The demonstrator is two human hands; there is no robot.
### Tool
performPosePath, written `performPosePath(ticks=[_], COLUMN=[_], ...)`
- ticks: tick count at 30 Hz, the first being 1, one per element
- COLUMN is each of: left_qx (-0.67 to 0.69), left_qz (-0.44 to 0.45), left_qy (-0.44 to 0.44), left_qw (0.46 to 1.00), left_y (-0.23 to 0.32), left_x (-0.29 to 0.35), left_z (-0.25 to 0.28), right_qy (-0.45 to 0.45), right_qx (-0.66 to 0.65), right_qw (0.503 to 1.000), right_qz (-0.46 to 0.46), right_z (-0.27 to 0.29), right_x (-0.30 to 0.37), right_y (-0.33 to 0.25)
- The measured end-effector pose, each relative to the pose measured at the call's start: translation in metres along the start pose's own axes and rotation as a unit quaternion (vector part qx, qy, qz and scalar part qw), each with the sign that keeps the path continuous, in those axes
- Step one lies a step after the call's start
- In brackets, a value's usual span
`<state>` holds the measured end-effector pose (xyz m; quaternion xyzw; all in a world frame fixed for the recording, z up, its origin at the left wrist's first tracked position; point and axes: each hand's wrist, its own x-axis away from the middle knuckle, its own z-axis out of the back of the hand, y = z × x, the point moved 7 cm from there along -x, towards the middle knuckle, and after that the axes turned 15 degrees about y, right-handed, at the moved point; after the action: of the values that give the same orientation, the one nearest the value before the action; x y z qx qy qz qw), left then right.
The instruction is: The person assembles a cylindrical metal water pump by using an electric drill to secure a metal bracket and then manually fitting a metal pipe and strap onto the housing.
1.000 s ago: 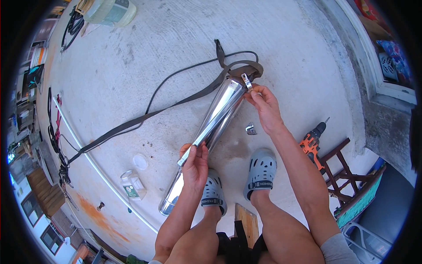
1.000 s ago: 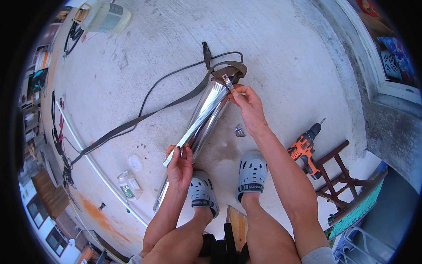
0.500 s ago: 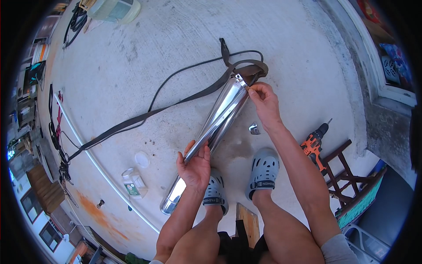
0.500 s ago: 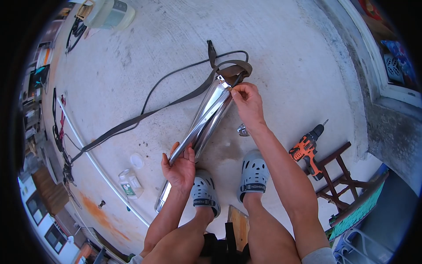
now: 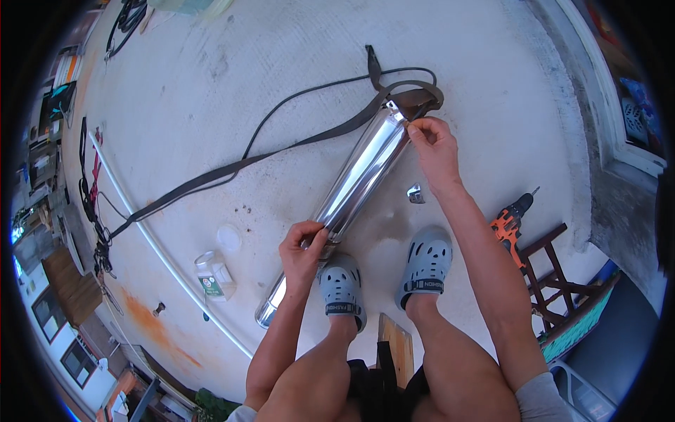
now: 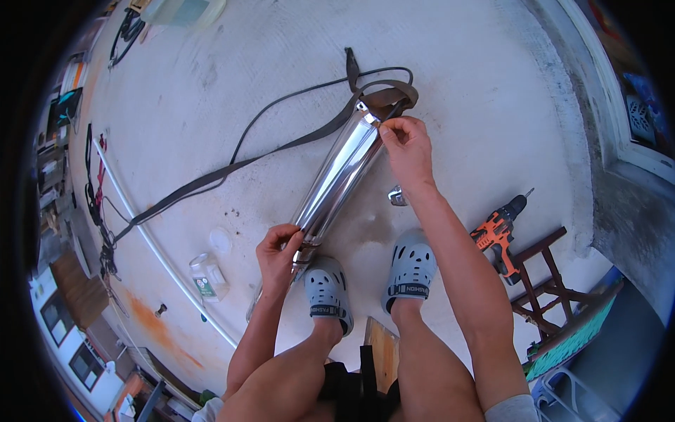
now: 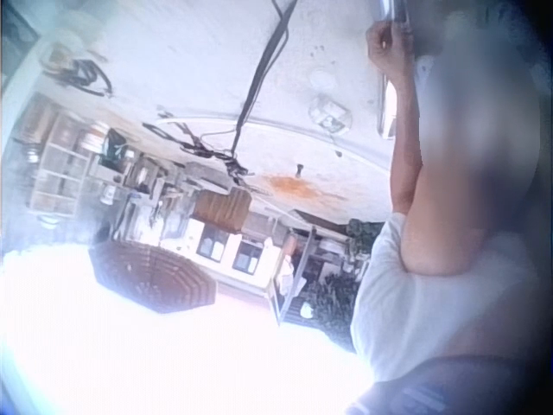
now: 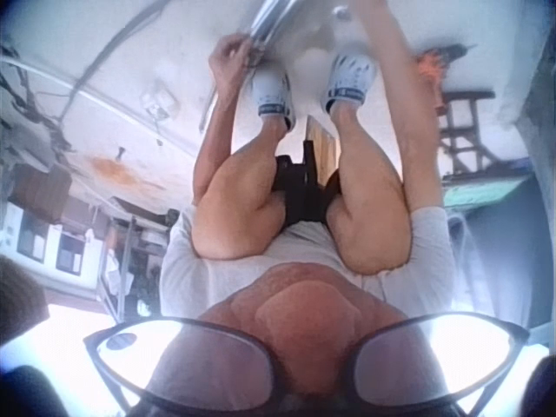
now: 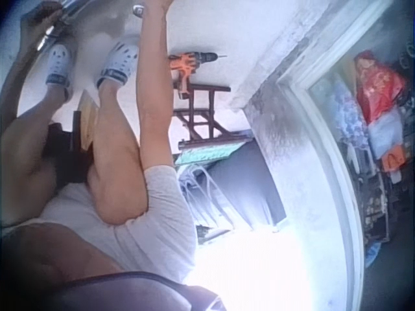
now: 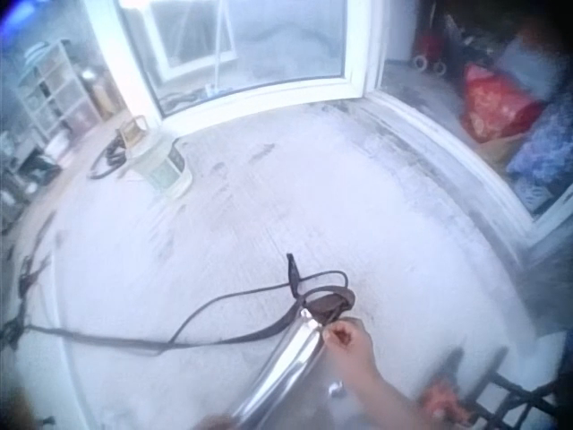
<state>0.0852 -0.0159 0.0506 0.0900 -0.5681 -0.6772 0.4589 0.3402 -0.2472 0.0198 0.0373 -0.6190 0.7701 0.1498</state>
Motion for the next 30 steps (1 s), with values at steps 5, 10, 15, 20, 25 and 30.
performPosePath(ticks=[5,10,15,20,25,30], left_qx=[-0.129,-0.169,-0.183,-0.195,-0.203,-0.192], left_qz=[-0.132,-0.246,-0.297,-0.325,-0.326,-0.305], left_qy=[0.01,0.068,0.094,0.094,0.073,0.067], left_qw=[0.983,0.952,0.932,0.92,0.92,0.93], left_y=[0.027,0.01,0.003,0.004,0.001,-0.005], left_x=[0.009,0.016,0.023,0.028,0.032,0.033], left_z=[-0.011,0.0,0.009,0.007,0.001,0.003], right_qy=[0.001,-0.007,-0.01,-0.011,-0.009,-0.013], right_qx=[0.027,-0.016,-0.024,-0.013,0.012,0.014], right_qw=[1.0,0.999,0.998,0.999,1.0,1.0], right_qz=[0.013,-0.032,-0.051,-0.036,-0.027,-0.025], right_z=[-0.002,0.004,0.0,-0.001,0.002,0.001], right_x=[-0.004,-0.011,-0.006,-0.007,-0.01,-0.011], right_y=[0.006,0.013,0.01,0.004,0.006,0.008])
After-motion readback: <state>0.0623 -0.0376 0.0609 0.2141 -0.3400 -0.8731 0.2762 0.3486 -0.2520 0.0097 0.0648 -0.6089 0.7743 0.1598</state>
